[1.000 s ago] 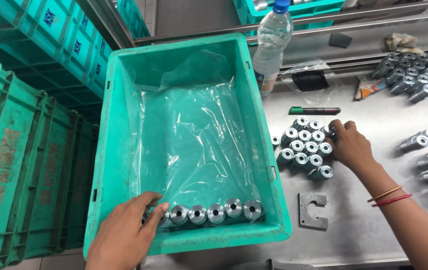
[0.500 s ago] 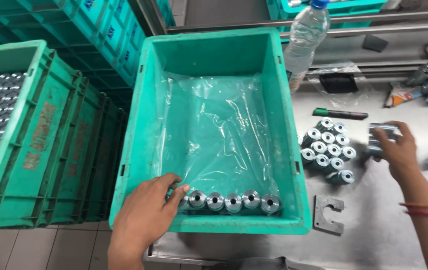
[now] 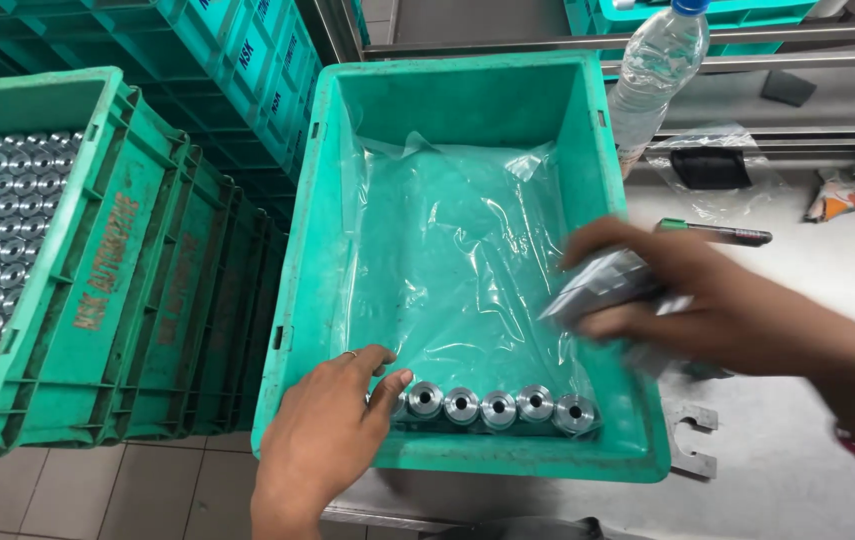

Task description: Picking cylindrical metal components from a bin and arranging them in a grid on the workbench.

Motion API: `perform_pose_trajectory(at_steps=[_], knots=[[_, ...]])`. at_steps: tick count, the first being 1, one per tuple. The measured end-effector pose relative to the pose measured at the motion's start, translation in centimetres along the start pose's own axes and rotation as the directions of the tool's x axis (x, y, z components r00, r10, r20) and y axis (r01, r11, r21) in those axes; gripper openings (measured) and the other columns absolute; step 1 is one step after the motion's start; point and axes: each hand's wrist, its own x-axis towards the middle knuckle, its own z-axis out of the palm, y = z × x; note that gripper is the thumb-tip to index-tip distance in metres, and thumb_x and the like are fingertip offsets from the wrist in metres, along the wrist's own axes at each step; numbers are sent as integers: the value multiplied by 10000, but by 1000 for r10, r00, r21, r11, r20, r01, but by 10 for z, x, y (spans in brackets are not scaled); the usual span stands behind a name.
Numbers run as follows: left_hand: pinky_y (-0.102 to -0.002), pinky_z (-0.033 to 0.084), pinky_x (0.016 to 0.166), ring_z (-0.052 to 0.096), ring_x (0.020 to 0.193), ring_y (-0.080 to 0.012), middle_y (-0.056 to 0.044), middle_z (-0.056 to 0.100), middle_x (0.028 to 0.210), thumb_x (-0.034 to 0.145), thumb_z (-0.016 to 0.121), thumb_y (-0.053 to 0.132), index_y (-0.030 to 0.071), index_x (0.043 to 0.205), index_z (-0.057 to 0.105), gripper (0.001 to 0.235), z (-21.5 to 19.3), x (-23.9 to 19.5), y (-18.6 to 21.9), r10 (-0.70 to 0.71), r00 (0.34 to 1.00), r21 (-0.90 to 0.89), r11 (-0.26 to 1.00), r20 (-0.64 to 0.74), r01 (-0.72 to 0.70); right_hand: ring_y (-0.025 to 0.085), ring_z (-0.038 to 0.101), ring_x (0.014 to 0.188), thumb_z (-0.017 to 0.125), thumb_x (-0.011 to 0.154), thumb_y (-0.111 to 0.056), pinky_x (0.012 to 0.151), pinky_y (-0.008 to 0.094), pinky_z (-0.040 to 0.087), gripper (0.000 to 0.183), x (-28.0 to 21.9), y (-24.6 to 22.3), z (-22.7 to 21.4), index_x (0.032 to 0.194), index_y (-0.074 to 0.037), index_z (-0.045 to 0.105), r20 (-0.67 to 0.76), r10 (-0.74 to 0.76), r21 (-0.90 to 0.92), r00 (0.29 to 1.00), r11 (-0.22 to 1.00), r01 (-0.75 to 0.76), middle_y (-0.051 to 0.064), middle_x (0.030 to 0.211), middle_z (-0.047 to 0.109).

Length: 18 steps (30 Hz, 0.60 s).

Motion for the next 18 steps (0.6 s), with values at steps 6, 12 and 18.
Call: perform_pose_trajectory(at_steps=[6, 12, 18], knots=[[-497, 530, 860, 673, 1005, -358, -114, 717, 1087, 965, 521, 439, 143, 1219, 670, 417, 1, 0, -10, 70, 997, -17, 997, -28, -70, 361, 701, 945, 668, 928, -390, 756, 466, 566, 497, 75, -23, 94, 1344, -164, 517, 470, 62, -442, 881, 880, 174, 142, 1150, 666], [-496, 523, 870, 669, 1020, -354, -107, 713, 1155, 950, 528, 435, 141, 1246, 660, 438, -3, 2, -13, 106, 994, -51, 993, -7, -106, 397, 661, 1025, 538, 1014, -384, 882, 510, 512, 446, 86, -21, 97, 1408, -186, 474, 613, 230, -568, 756, 794, 219, 184, 1138, 631], [-481, 537, 864, 687, 997, -331, -97, 722, 1058, 960, 514, 455, 150, 1274, 651, 459, -8, 3, -8, 56, 996, -46, 998, 76, -52, 333, 613, 1190, 533, 1032, -285, 999, 472, 473, 364, 77, -4, 85, 1371, -153, 540, 642, 290, -502, 710, 858, 104, 143, 1161, 681]])
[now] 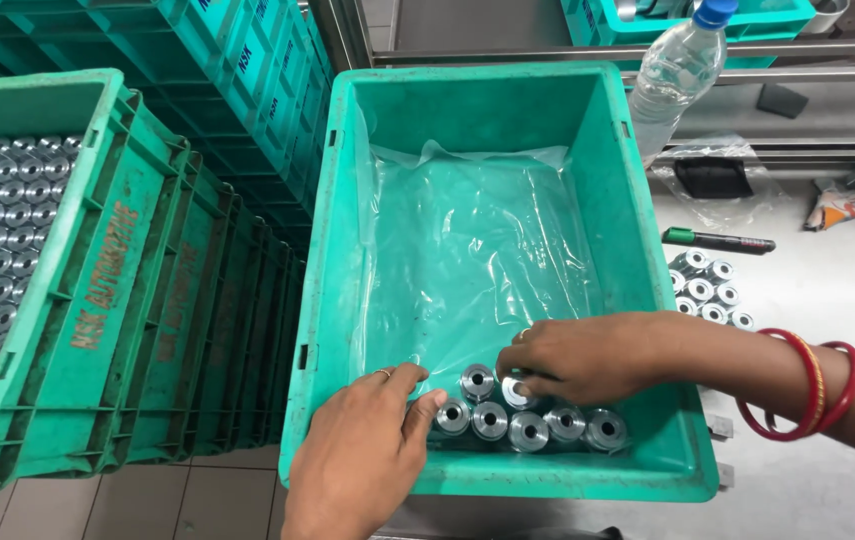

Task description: Picking cylindrical metal components from a bin and arranging them in a grid on the workbench.

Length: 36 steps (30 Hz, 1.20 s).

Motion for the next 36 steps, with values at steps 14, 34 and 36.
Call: perform_pose_trajectory(at_steps=[14, 34, 36], knots=[[-479, 547, 827, 707, 932, -323, -98, 724, 998, 963, 512, 458, 163, 1262, 655, 443, 0, 3, 6, -55, 997, 45, 998, 48, 52, 319, 679, 1109, 562, 760, -15, 978, 445, 517, 649, -7, -6, -10, 1389, -176, 559, 52, 177, 37, 983, 983, -179, 134, 1117, 740], [-470, 539, 884, 687, 1050, -333, -106, 726, 1128, 948, 516, 429, 159, 1275, 661, 448, 14, 9, -8, 50, 998, 44, 998, -41, -48, 300, 601, 1192, 511, 1000, -370, 992, 443, 469, 324, 17, 3, 1, 1196, -143, 630, -23, -84, 99, 996, 991, 86, 98, 1251, 599], [-468, 540, 889, 689, 1052, -331, -104, 724, 1138, 948, 514, 429, 159, 1280, 656, 451, 14, 10, -8, 47, 998, 46, 998, -33, -46, 299, 599, 1202, 517, 995, -367, 994, 448, 469, 322, 13, 0, 0, 1208, -151, 628, -24, -73, 91, 997, 993, 75, 86, 1271, 596]])
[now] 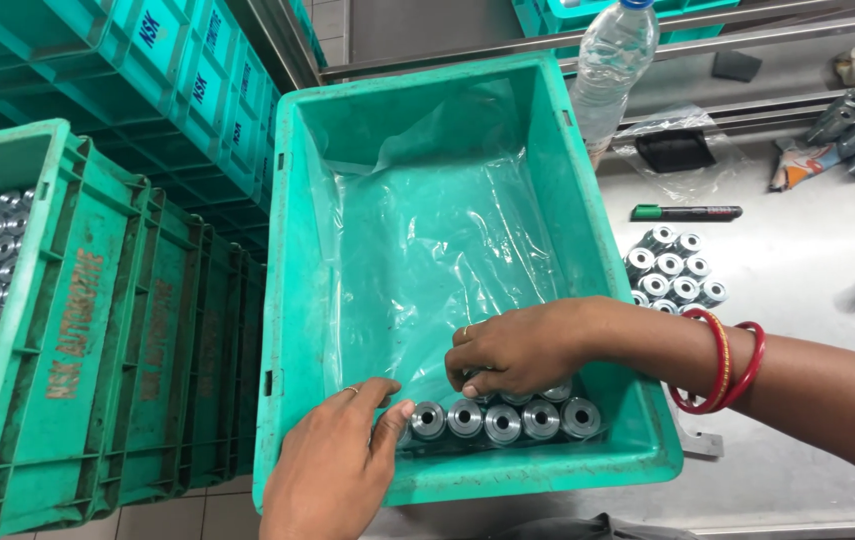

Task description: Picking cylindrical metal components from a bin and arranging them in a grid on the workbench.

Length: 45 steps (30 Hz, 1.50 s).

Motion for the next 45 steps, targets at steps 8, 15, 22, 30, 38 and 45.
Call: perform_pose_trajectory(at_steps=[8, 15, 22, 30, 38, 45], knots=[[-454, 546, 903, 700, 1052, -318, -83, 723, 1167, 952, 505, 438, 168, 1290, 648, 456, -1, 1, 2, -33, 998, 11, 999, 45, 32, 293, 595, 1234, 527, 978, -342, 1001, 463, 468, 323, -4, 0, 1, 1233, -176, 636, -6, 5, -33, 1000, 999, -5, 44, 1346, 591], [-455, 544, 910, 695, 1064, -322, -100, 732, 1145, 942, 512, 449, 202, 1285, 665, 449, 4, 8, -3, -16, 1000, 29, 999, 27, 15, 238, 639, 1205, 648, 954, -313, 919, 431, 533, 389, -79, -11, -7, 1330, -211, 635, -375, 218, 216, 901, 966, -143, -27, 1430, 567], [-473, 545, 862, 702, 998, -345, -95, 745, 1103, 964, 556, 479, 170, 1247, 677, 435, -1, -4, 8, -72, 997, -22, 997, -9, 72, 313, 716, 1088, 879, 759, -332, 968, 453, 549, 645, -201, 216, 100, 1320, -71, 700, -721, 687, 559, 95, 657, -507, 143, 1225, 734], [-497, 524, 796, 684, 913, -369, -124, 750, 964, 955, 576, 418, 97, 1070, 700, 363, -1, -15, 13, -33, 995, 23, 999, -99, 36, 409, 566, 1284, 964, 581, -361, 1026, 466, 500, 1186, -116, 268, 208, 1571, -50, 390, -770, 616, 481, 166, 732, -483, 251, 1466, 489], [-478, 532, 755, 705, 850, -329, -92, 759, 893, 942, 617, 382, 81, 1000, 720, 324, 2, -26, 14, -50, 969, -85, 996, -243, 30, 404, 615, 1187, 948, 677, -199, 977, 510, 532, 865, -89, 334, 244, 1385, -16, 486, -834, 550, 499, -43, 719, -483, 221, 1338, 537], [-462, 541, 745, 713, 825, -288, -90, 756, 843, 945, 625, 390, 91, 979, 736, 321, 4, -28, 15, -97, 956, -90, 993, -278, 75, 371, 692, 958, 966, 662, -168, 801, 453, 594, 890, -47, 440, 279, 1305, 90, 407, -848, 525, 527, -69, 850, -6, 240, 1089, 605]])
